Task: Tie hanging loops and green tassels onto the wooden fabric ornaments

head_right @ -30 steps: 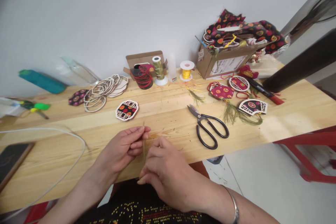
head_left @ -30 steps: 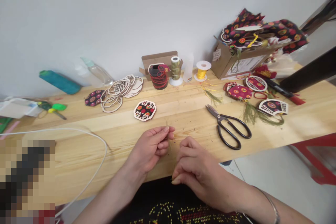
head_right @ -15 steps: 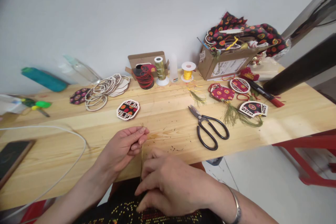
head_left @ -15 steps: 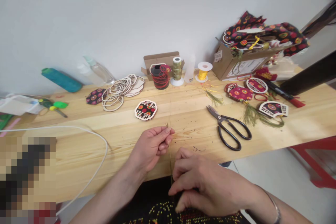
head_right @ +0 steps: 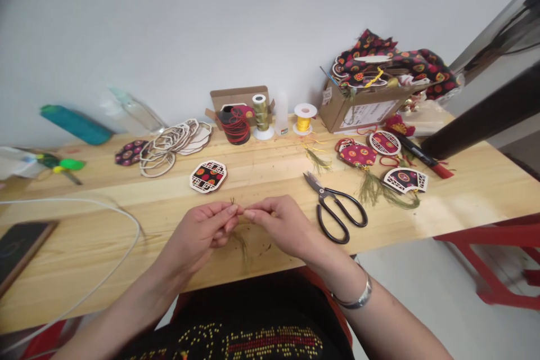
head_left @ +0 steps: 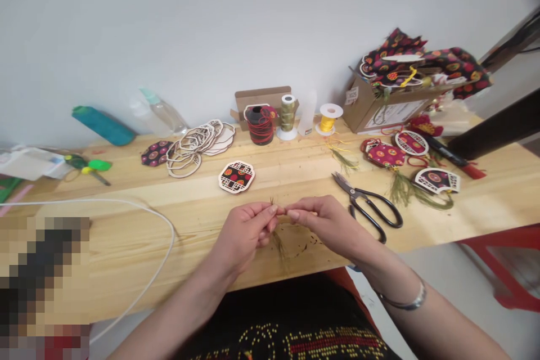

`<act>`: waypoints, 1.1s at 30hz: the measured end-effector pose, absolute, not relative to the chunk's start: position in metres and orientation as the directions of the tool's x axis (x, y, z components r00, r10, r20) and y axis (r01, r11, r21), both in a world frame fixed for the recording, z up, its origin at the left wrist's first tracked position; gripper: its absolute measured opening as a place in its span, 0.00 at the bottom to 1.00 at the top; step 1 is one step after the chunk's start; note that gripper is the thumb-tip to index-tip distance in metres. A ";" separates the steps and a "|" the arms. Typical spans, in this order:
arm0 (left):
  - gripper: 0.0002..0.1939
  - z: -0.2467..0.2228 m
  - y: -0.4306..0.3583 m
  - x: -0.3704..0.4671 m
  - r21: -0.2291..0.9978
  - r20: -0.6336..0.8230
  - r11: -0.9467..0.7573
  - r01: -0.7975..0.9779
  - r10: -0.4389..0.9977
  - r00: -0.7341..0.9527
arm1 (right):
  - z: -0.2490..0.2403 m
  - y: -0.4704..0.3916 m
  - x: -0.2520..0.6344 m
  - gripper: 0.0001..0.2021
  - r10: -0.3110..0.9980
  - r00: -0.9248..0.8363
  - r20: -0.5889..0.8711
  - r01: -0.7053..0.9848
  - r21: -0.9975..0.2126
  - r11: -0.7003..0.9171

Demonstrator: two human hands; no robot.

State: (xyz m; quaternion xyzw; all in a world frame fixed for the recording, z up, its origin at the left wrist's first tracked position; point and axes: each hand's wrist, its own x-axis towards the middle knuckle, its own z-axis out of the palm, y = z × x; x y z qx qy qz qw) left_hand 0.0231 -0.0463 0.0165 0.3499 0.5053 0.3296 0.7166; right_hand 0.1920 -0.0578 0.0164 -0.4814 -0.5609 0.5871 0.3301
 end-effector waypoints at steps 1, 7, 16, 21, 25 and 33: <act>0.12 0.017 -0.046 0.023 0.837 -0.491 0.535 -0.111 0.825 0.278 | 0.013 -0.055 0.189 0.10 0.913 -0.362 -0.187 0.096 -0.982 -0.163; 0.15 0.014 -0.048 0.022 0.856 -0.488 0.517 -0.027 0.823 0.292 | 0.008 -0.049 0.175 0.11 0.903 -0.289 -0.319 -0.040 -0.938 -0.344; 0.16 0.010 -0.050 0.021 0.890 -0.452 0.447 0.089 0.844 0.289 | 0.007 -0.044 0.165 0.05 0.927 -0.167 -0.335 -0.157 -0.919 -0.360; 0.16 0.011 -0.052 0.022 0.882 -0.452 0.472 -0.001 0.846 0.281 | 0.005 -0.042 0.162 0.08 0.933 -0.167 -0.320 -0.161 -0.924 -0.346; 0.10 0.012 -0.052 0.022 0.822 -0.500 0.551 -0.142 0.819 0.283 | 0.002 -0.041 0.161 0.10 0.934 -0.179 -0.308 -0.146 -0.931 -0.335; 0.10 0.011 -0.053 0.021 0.765 -0.526 0.592 -0.253 0.801 0.284 | -0.001 -0.042 0.159 0.12 0.939 -0.166 -0.301 -0.146 -0.934 -0.325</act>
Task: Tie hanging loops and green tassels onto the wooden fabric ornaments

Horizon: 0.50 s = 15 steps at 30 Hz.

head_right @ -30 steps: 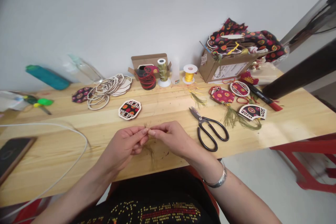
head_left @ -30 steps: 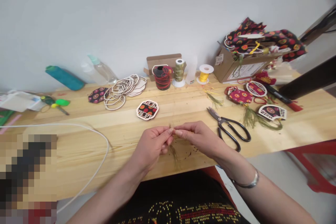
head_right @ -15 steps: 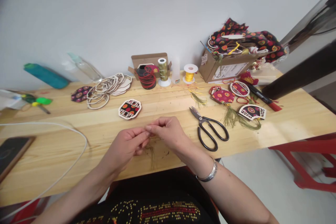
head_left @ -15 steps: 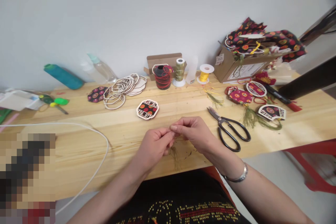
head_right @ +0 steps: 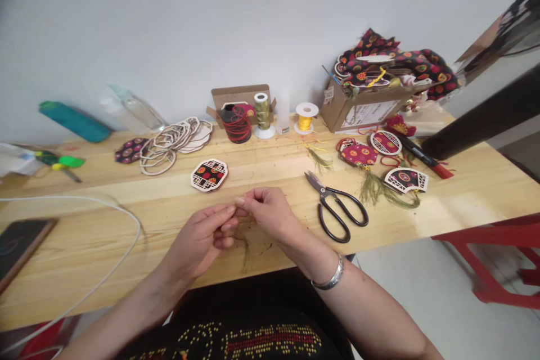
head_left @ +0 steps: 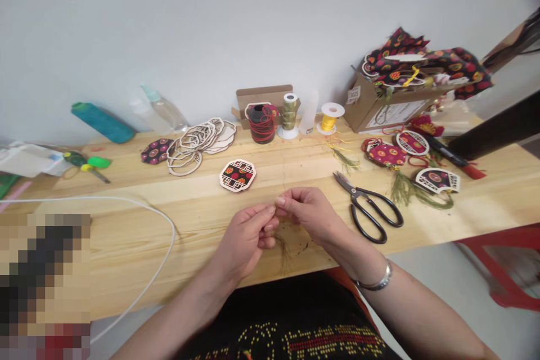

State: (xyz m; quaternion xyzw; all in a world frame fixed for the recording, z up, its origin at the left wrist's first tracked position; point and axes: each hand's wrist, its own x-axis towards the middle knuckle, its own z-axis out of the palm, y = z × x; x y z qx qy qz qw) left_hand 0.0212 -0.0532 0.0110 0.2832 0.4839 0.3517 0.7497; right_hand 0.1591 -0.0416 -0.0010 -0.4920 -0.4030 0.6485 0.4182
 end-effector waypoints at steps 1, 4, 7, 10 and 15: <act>0.10 0.011 -0.053 0.021 0.764 -0.531 0.593 -0.254 0.802 0.274 | -0.001 -0.042 0.159 0.12 0.939 -0.166 -0.302 -0.153 -0.933 -0.327; 0.10 0.011 -0.054 0.022 0.763 -0.534 0.589 -0.266 0.806 0.254 | -0.002 -0.042 0.159 0.12 0.937 -0.177 -0.302 -0.167 -0.929 -0.331; 0.10 0.010 -0.054 0.022 0.764 -0.524 0.583 -0.277 0.811 0.261 | -0.003 -0.042 0.160 0.11 0.934 -0.185 -0.305 -0.186 -0.922 -0.338; 0.10 0.008 -0.054 0.022 0.765 -0.527 0.583 -0.275 0.811 0.255 | -0.004 -0.042 0.160 0.11 0.935 -0.178 -0.307 -0.191 -0.921 -0.339; 0.10 0.008 -0.054 0.022 0.776 -0.539 0.585 -0.237 0.809 0.234 | -0.002 -0.040 0.162 0.11 0.948 -0.149 -0.282 -0.119 -0.946 -0.301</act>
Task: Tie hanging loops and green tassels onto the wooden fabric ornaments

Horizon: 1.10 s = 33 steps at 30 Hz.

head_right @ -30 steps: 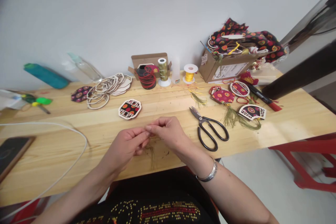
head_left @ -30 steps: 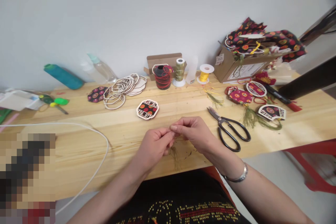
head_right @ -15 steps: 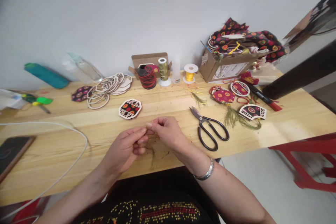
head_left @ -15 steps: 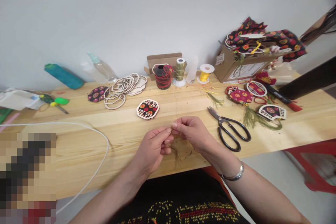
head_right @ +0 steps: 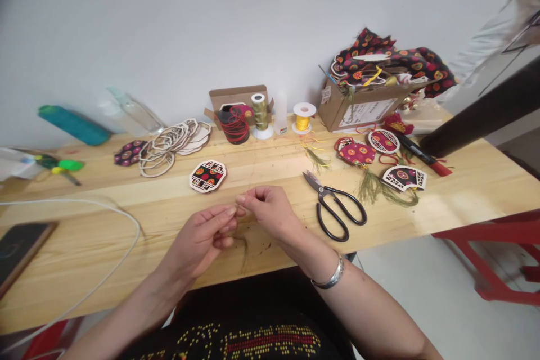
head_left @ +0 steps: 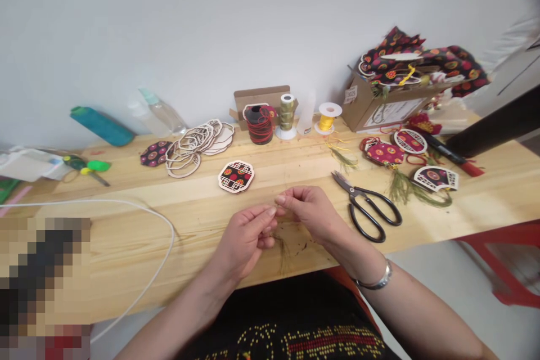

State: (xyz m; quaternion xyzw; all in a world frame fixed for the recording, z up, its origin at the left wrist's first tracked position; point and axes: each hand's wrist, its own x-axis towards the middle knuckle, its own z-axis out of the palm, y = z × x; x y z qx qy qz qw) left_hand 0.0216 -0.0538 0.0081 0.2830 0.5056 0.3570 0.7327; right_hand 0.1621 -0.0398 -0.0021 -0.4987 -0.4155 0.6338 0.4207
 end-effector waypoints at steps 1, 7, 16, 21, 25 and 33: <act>0.11 0.008 -0.054 0.021 0.778 -0.542 0.585 -0.230 0.810 0.226 | -0.002 -0.039 0.165 0.11 0.954 -0.133 -0.271 -0.066 -0.957 -0.281; 0.12 0.008 -0.053 0.017 0.802 -0.544 0.568 -0.187 0.823 0.167 | 0.004 -0.052 0.215 0.11 0.984 0.061 0.168 0.742 -0.667 0.068; 0.13 0.003 -0.047 0.016 0.815 -0.536 0.548 -0.191 0.837 0.113 | -0.002 -0.090 0.270 0.13 0.997 0.031 0.066 0.999 -0.028 -0.029; 0.13 0.005 -0.049 0.016 0.825 -0.529 0.536 -0.181 0.844 0.091 | 0.000 -0.090 0.268 0.12 0.998 0.058 0.024 0.996 0.073 -0.059; 0.13 0.005 -0.049 0.014 0.826 -0.524 0.527 -0.200 0.849 0.075 | 0.000 -0.092 0.272 0.11 0.998 0.063 0.005 0.992 0.105 -0.064; 0.14 0.004 -0.048 0.014 0.832 -0.525 0.530 -0.165 0.848 0.073 | 0.002 -0.095 0.271 0.17 0.970 0.094 0.222 0.970 -0.239 -0.040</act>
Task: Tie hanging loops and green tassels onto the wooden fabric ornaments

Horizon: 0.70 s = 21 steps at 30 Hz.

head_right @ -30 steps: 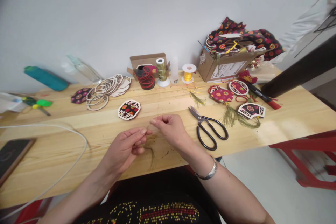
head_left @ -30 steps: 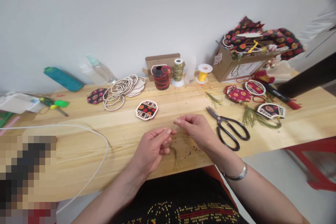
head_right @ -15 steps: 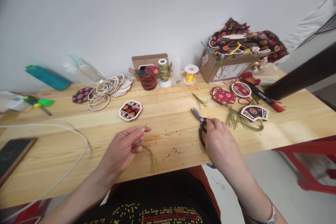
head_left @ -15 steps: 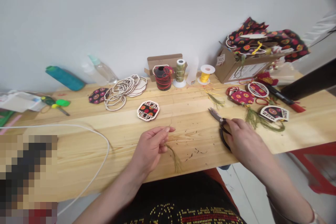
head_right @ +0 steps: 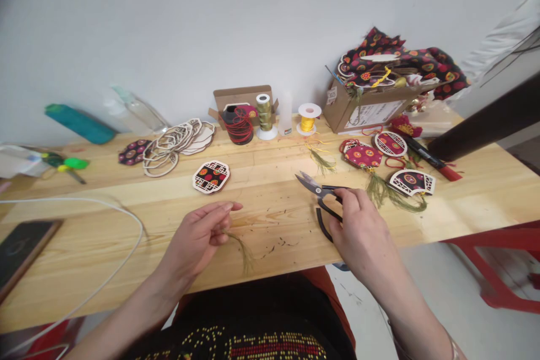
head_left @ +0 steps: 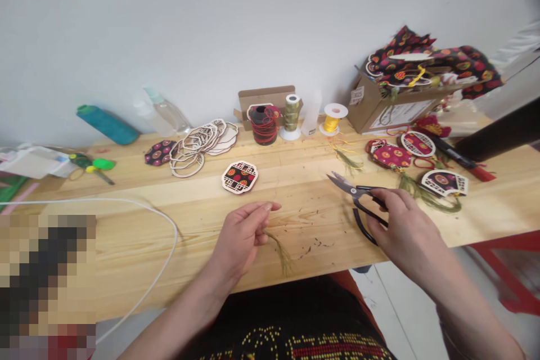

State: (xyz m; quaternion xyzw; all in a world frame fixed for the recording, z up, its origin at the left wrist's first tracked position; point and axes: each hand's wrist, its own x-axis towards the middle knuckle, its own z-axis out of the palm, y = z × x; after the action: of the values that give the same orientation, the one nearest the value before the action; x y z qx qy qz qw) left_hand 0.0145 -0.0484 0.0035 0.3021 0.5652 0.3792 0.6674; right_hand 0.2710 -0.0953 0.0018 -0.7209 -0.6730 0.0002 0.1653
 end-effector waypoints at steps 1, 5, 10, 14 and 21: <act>0.14 0.004 -0.048 0.015 0.837 -0.521 0.525 -0.153 0.851 0.067 | 0.004 -0.095 0.268 0.16 0.967 0.108 0.232 0.943 -0.332 -0.025; 0.14 0.007 -0.049 0.018 0.856 -0.504 0.506 -0.108 0.862 0.047 | 0.018 -0.094 0.249 0.13 0.998 0.057 0.031 0.743 -0.669 -0.022; 0.15 0.007 -0.048 0.018 0.880 -0.470 0.472 -0.058 0.882 0.040 | 0.032 -0.087 0.234 0.13 0.929 -0.257 -0.268 0.636 -0.770 -0.046; 0.16 0.007 -0.049 0.017 0.902 -0.431 0.432 -0.016 0.902 0.029 | 0.038 -0.079 0.231 0.16 0.868 -0.370 -0.332 0.654 -0.757 -0.011; 0.16 0.004 -0.052 0.013 0.929 -0.371 0.370 0.029 0.928 0.022 | 0.036 -0.075 0.224 0.17 0.822 -0.432 -0.372 0.632 -0.774 -0.018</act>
State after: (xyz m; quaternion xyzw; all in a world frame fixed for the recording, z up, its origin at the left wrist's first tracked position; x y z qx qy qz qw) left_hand 0.0128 -0.0523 0.0037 0.4095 0.5844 0.3838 0.5861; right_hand 0.2244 -0.0751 0.0357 -0.5241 -0.6938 0.4842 0.0979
